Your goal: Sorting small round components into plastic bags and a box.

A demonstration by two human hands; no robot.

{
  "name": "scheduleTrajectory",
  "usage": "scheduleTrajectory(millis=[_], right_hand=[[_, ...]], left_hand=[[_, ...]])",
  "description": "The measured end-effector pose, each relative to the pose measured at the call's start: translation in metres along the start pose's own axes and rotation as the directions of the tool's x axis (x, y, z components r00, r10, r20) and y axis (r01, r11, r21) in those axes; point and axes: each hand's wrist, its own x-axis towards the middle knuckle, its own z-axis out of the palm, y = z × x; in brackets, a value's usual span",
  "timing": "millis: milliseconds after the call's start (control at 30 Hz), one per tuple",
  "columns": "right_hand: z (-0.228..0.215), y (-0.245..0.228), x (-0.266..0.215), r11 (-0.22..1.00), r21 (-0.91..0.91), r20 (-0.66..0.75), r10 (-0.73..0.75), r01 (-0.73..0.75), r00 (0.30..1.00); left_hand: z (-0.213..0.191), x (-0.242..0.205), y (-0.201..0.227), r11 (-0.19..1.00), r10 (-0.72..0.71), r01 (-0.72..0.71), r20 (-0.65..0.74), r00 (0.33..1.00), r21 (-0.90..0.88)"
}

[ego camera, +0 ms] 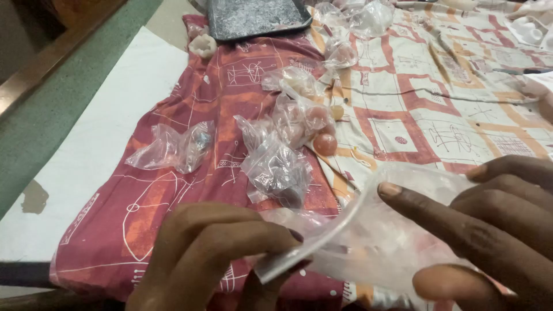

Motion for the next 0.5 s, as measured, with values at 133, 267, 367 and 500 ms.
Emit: scheduleTrajectory(millis=[133,267,367,500], right_hand=[[-0.004,-0.025,0.014,0.984,0.002,-0.084,0.178,-0.179,0.98],[0.002,-0.026,0.036,0.977,-0.117,-0.228,0.147,-0.177,0.962],[0.001,-0.03,0.047,0.964,-0.093,-0.33,0.206,-0.248,0.921],[0.004,-0.03,0.053,0.929,0.085,-0.456,0.358,-0.361,0.814]], left_hand=[[-0.002,0.009,0.001,0.998,-0.015,0.014,-0.02,1.0,-0.056],[0.003,0.028,0.014,0.998,-0.048,0.042,-0.121,0.991,-0.05],[0.001,0.047,0.019,0.997,-0.069,0.064,-0.173,0.983,-0.039],[-0.004,0.057,0.011,0.992,-0.08,0.057,-0.207,0.975,-0.114]])
